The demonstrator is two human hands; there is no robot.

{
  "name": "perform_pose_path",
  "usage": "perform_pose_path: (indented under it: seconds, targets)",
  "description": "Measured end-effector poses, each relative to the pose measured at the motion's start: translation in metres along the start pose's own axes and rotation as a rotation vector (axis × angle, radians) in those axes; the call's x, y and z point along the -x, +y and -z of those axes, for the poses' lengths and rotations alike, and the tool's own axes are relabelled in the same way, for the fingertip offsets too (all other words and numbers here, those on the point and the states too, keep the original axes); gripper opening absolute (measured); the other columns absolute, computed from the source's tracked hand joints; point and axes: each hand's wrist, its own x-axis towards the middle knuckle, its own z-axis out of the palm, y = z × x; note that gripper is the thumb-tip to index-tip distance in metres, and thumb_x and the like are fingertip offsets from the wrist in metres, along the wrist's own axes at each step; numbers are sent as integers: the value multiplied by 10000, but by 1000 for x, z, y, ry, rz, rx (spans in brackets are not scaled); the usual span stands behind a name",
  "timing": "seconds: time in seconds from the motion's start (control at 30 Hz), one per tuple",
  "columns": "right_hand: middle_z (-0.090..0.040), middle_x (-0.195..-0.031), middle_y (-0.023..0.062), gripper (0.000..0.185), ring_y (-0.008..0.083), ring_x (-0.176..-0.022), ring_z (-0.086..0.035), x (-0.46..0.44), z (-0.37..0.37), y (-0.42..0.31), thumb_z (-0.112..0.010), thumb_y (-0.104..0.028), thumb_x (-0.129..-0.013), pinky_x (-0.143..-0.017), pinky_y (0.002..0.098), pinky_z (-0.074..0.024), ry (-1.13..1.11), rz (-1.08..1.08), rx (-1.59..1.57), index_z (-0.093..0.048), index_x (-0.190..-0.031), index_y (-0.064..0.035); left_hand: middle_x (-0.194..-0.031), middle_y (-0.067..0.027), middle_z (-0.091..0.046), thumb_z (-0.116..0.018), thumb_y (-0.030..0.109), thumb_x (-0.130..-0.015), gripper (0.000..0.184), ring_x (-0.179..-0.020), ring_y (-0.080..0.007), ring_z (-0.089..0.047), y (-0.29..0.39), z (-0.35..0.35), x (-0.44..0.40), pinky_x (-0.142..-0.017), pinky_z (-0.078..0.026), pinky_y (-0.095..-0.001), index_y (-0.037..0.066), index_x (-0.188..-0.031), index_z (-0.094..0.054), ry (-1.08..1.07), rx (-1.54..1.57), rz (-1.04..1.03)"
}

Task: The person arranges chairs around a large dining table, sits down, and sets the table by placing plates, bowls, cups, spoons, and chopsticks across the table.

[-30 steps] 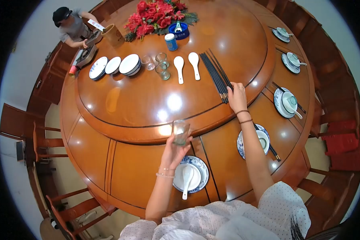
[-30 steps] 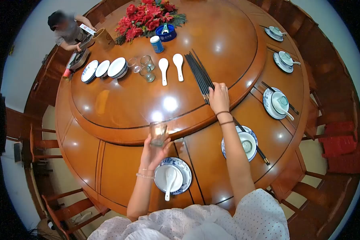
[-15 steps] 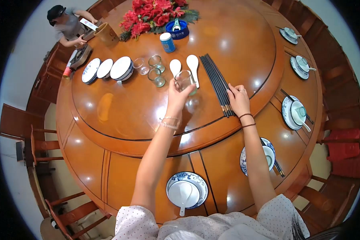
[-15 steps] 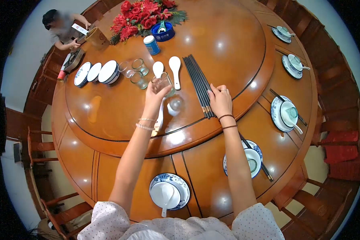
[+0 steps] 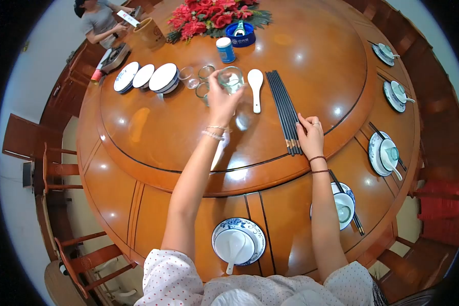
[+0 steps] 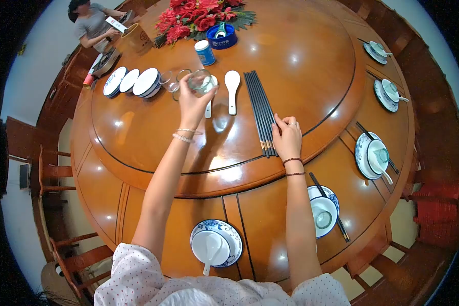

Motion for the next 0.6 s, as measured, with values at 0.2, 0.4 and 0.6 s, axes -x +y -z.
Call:
perform_pose_path:
  seconds: [0.2,0.4,0.6]
  targets:
    - [-500,-849,113,323,262,-836,-491,2,-1,-5,-559,-221,-813,-764,349,-410,-9,-21,21,-588,-1086,-50,-1037,-125,-562,-740,142,-671,596,-961,-191,-546,-16,78,21,-842,-434,-303,-21,-1122,-386,107,-155,-67]
    - [-499,-866,107,348,255,-845,-491,2,0,-6,-548,-256,-826,-766,346,-408,-14,-13,49,-575,-1111,-60,-1075,-137,-540,-745,139,-662,608,-995,-201,-531,-79,113,13,-853,-435,-308,-28,-1129,-394,175,-200,61]
    - [-494,-875,99,339,246,-845,-492,2,-2,-4,-552,-269,-824,-769,338,-407,-10,-19,65,-590,-1097,-73,-1024,-139,-569,-769,194,-624,637,-960,-231,-551,-102,110,-16,-826,-444,-327,-19,-1116,-424,126,-290,130]
